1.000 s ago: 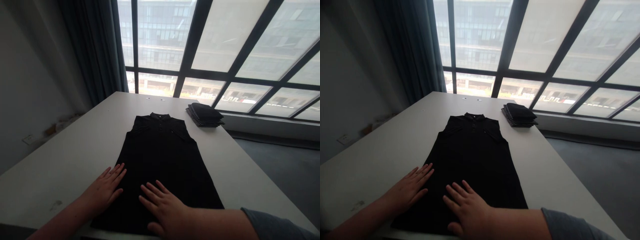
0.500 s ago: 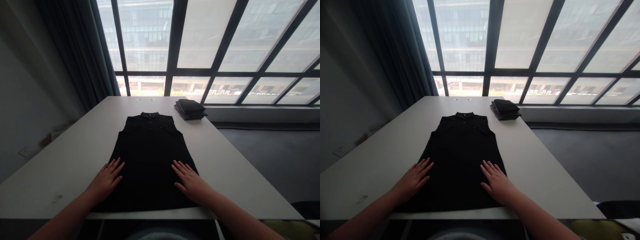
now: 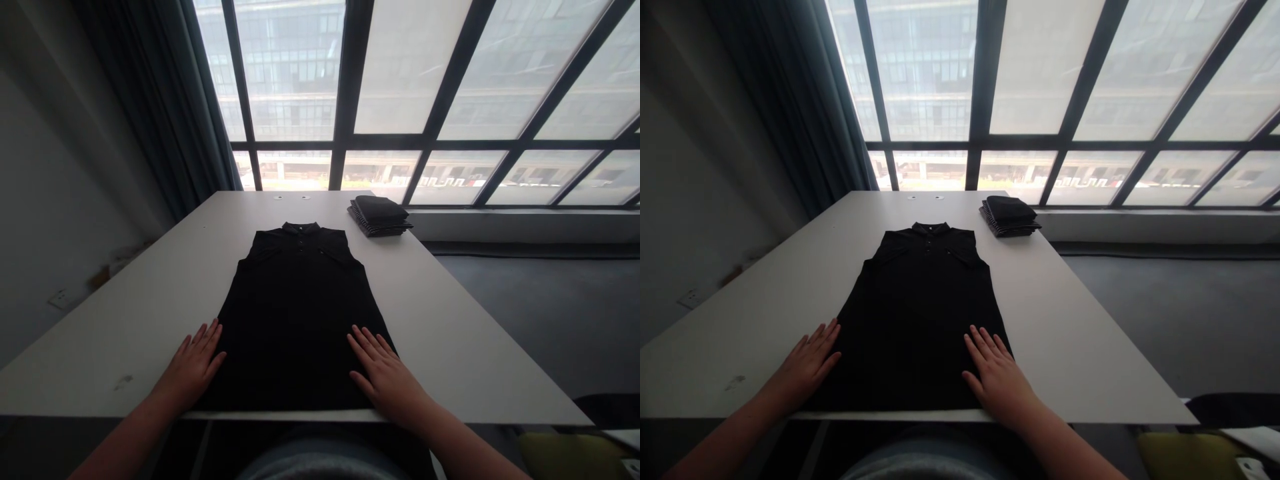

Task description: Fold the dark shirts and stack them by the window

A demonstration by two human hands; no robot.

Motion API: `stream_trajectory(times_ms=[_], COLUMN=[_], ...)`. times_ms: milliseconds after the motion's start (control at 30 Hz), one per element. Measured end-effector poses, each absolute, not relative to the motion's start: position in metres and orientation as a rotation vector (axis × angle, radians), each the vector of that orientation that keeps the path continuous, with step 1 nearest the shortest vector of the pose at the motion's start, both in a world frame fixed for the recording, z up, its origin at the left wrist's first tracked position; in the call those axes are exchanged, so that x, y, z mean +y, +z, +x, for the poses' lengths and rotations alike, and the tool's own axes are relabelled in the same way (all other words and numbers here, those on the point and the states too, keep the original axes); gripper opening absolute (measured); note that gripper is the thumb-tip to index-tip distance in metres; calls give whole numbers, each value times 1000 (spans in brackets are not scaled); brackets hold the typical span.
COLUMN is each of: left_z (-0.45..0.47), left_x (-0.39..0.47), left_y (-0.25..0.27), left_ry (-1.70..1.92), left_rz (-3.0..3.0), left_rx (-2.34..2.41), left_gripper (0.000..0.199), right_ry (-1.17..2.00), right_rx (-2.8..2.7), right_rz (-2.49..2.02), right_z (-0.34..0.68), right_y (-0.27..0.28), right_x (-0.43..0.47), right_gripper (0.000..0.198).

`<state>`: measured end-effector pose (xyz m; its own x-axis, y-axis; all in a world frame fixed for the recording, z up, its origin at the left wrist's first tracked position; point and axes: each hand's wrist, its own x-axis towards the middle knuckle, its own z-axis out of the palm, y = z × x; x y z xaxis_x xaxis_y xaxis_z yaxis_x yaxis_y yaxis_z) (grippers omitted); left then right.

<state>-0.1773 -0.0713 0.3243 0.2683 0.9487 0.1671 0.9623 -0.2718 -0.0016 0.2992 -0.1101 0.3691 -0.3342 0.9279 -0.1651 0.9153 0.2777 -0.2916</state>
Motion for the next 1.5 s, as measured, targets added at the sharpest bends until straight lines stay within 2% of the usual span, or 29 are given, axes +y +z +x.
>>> stream_trajectory(times_ms=[167,300,433,567,700,867,1167,1233,1367,1500], left_z=[-196,-197,-178,-155,-138,-133,-143,-143,-145,-144], left_x=[-110,-141,-152,-151,-153,-153,-160,-162,-164,-161], left_y=[310,312,331,362,385,382,371,370,373,388], left_ry=[-341,-455,-573,-693,-705,-952,-1214,-1234,-1161,-1115], left_rz=[-2446,-2320,-2129,-2181,-2210,-2111,-1997,-1982,-2073,-2073], left_rx=[-1796,-1870,-2105,-2296,-2557,-2605,-2636,-2653,-2647,-2658], left_gripper=[62,61,40,20,20,12,38,39,22,25], right_ry=[569,571,393,261,249,314,404,399,381,340], right_rx=[-2534,-2590,-2628,-2663,-2664,-2655,-2589,-2563,-2554,-2550], right_rz=[-1775,-1719,-1524,-1460,-1533,-1651,-1919,-1965,-1965,-1931], right_z=[308,303,250,153,63,-1,-40,-41,-42,-39], right_y=[384,424,459,470,466,447,408,405,404,410], right_x=[-107,-70,7,99,180,244,289,293,301,307], right_gripper=[73,50,39,32,34,42,66,64,47,36])
